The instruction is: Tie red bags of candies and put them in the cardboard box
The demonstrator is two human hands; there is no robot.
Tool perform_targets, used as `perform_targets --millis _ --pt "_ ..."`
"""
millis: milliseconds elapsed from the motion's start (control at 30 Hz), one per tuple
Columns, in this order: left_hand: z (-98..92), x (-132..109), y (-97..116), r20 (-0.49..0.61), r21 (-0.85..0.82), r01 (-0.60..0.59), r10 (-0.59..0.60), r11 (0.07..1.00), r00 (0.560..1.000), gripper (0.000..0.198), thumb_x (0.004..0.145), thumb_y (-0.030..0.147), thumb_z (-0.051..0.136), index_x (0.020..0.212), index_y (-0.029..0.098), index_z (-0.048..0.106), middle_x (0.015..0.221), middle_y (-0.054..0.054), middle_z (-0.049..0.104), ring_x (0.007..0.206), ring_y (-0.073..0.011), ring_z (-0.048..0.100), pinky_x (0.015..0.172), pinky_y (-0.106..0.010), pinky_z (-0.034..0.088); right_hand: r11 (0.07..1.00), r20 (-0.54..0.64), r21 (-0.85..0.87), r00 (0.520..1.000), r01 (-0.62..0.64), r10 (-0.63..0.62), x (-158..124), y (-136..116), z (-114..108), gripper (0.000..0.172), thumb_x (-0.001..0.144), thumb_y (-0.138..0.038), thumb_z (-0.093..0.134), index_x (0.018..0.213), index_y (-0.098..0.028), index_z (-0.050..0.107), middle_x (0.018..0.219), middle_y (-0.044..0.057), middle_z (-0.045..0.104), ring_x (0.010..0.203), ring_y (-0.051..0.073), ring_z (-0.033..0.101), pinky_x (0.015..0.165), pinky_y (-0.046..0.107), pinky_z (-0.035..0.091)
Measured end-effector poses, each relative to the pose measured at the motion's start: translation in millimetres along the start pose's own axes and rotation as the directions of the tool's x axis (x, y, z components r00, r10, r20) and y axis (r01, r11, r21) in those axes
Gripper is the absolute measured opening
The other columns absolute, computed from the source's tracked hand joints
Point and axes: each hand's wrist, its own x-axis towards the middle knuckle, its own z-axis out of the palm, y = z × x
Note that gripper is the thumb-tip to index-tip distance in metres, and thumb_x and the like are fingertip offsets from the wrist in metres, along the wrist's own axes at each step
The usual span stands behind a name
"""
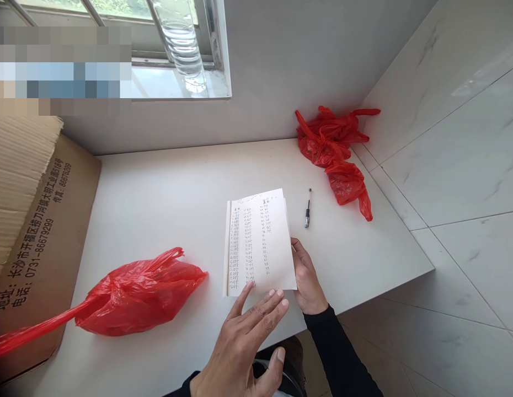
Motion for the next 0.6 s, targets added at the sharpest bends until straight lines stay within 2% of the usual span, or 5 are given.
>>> perform_targets --millis 133,200,300,400,600 --pt "2.6 -1.7 3.9 -0.107 -0.113 -0.046 0.034 0.993 0.994 0.054 0.086 0.0 0.055 0.137 0.019 0.059 0.136 -0.009 0.071 0.133 -0.0237 0.061 0.124 -0.05 0.034 1.0 0.008 -0.011 1.0 0.013 -0.012 -0.6 -1.0 0.6 0.03 0.095 -0.044 0.066 0.122 -0.03 0.064 0.119 0.003 0.076 0.108 0.027 0.069 0.086 0.038 0.056" --pt "-0.4 -2.5 7.0 -0.126 -0.358 0.089 -0.142 0.929 0.982 0.041 0.091 0.005 0.056 0.126 0.025 0.066 0.124 -0.007 0.074 0.12 -0.0228 0.066 0.112 -0.043 0.047 1.0 0.009 -0.01 1.0 0.015 -0.015 -1.5 -1.1 0.9 0.031 0.095 -0.045 0.067 0.122 -0.03 0.064 0.12 0.003 0.075 0.109 0.026 0.07 0.087 0.038 0.056" --pt "-8.0 -3.5 0.2 0.205 -0.792 0.382 -0.382 0.477 0.901 0.013 0.097 0.029 0.059 0.092 0.025 0.07 0.089 -0.004 0.07 0.082 -0.0183 0.064 0.078 -0.032 0.053 1.0 0.003 -0.006 1.0 -0.006 0.006 -2.1 -0.6 0.3 0.036 0.093 -0.048 0.07 0.123 -0.03 0.063 0.117 0.003 0.076 0.104 0.026 0.072 0.081 0.037 0.058" --pt "-11.8 -4.2 -23.8 0.455 -0.865 0.478 -0.161 0.155 0.876 0.051 0.088 0.062 0.061 0.058 0.023 0.05 0.05 0.002 0.041 0.044 -0.0116 0.035 0.046 -0.028 0.035 0.999 -0.011 0.002 0.999 -0.043 0.043 -1.5 0.8 -1.2 0.041 0.091 -0.051 0.07 0.126 -0.031 0.062 0.113 0.003 0.077 0.101 0.027 0.073 0.073 0.036 0.06" --pt "-12.0 -0.6 -46.7 0.575 -0.801 0.597 0.347 0.051 0.741 0.069 0.062 0.084 0.069 0.037 0.024 0.047 0.037 -0.002 0.035 0.032 -0.0117 0.029 0.035 -0.034 0.024 0.999 -0.064 0.01 0.997 -0.038 0.039 1.4 2.5 -2.7 0.043 0.089 -0.053 0.073 0.126 -0.032 0.062 0.119 0.001 0.075 0.107 0.025 0.072 0.084 0.037 0.061"
